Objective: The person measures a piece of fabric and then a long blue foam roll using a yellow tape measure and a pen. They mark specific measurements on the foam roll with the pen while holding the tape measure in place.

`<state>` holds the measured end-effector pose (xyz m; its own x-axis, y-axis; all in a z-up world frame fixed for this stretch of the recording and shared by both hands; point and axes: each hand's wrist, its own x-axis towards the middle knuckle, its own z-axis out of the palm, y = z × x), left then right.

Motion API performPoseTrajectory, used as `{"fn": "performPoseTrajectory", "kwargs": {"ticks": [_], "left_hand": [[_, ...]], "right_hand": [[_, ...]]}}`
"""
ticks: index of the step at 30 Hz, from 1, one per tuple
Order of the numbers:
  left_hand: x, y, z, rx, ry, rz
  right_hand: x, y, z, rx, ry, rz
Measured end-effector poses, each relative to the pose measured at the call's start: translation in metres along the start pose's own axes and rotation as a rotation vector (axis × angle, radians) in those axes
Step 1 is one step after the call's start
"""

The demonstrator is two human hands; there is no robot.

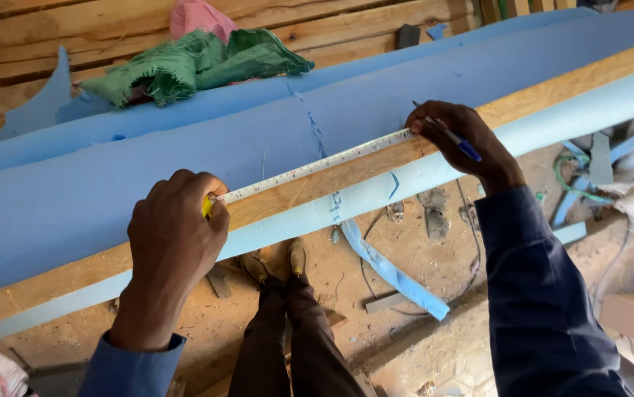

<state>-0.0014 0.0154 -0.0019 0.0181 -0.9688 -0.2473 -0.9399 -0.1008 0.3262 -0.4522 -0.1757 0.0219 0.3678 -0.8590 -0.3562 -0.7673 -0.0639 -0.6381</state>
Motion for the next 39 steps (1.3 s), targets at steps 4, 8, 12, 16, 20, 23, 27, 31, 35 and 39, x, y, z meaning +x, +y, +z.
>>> {"fn": "performPoseTrajectory", "kwargs": {"ticks": [4,8,12,16,20,23,27,31,35,39], "left_hand": [[-0.02,-0.01,-0.002,-0.031,0.125,-0.036],[-0.032,-0.032,0.012,-0.018,0.191,-0.022],[-0.032,-0.037,0.024,0.065,0.224,-0.041],[-0.025,-0.02,0.007,-0.051,0.162,-0.131],[-0.034,-0.037,0.007,-0.004,0.151,-0.184],[-0.051,-0.069,0.01,0.01,0.235,-0.17],[-0.07,-0.098,0.01,0.058,0.203,-0.222],[-0.086,-0.119,-0.003,0.063,0.286,-0.152],[-0.105,-0.145,-0.016,0.06,0.301,-0.14],[-0.105,-0.153,-0.02,0.087,0.271,-0.067]], "right_hand": [[-0.001,0.002,-0.001,0.003,0.007,-0.001],[0.003,0.015,0.005,0.002,0.012,-0.005],[-0.001,0.014,0.002,-0.012,0.038,-0.021],[0.001,0.041,0.005,0.115,0.026,-0.179],[-0.003,0.046,-0.001,0.052,0.002,-0.2],[0.0,0.06,-0.002,0.009,0.004,-0.148],[0.003,0.084,0.0,-0.082,0.04,-0.144],[0.03,0.155,0.008,-0.023,0.049,-0.294],[0.046,0.193,0.009,-0.016,0.037,-0.328],[0.067,0.238,0.005,-0.092,0.006,-0.414]]}}
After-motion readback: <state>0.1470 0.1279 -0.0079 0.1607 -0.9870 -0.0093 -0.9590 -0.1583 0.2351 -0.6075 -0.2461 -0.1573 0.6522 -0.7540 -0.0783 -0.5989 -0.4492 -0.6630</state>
